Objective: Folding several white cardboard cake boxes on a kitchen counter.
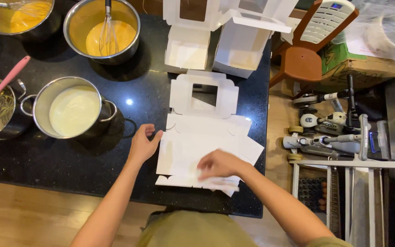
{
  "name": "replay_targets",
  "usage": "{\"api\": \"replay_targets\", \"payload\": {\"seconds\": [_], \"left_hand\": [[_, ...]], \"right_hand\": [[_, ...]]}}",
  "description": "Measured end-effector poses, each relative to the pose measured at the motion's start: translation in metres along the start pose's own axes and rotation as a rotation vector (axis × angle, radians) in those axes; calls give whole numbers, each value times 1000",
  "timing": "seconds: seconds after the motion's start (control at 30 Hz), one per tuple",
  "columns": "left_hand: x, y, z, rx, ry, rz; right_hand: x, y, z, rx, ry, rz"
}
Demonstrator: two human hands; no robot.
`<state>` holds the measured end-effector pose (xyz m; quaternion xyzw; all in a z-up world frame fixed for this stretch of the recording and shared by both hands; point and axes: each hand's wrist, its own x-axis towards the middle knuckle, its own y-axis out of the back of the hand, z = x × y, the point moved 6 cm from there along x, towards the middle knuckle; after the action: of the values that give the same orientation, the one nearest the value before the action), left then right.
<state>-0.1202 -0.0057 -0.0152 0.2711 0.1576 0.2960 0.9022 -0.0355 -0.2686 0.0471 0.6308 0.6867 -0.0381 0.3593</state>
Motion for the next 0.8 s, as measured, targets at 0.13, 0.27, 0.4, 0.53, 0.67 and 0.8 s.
{"api": "replay_targets", "payload": {"seconds": [0.13,0.27,0.4,0.53,0.67,0.8], "left_hand": [[57,-37,11,-28,-184,104],[111,-75,43,-113,-147,112],[101,-56,85,-122,39,292],[67,-44,78,-170,173,274],[47,-66,68,-63,61,298],[38,-125,63,107,-349,211]], "right_hand": [[23,71,104,-29,-141,995],[38,126,158,-178,-403,1533],[48,126,167,100,-526,1423],[33,91,130,251,-514,1367],[44,70,96,135,-320,1472],[83,47,90,6,-101,1418]]}}
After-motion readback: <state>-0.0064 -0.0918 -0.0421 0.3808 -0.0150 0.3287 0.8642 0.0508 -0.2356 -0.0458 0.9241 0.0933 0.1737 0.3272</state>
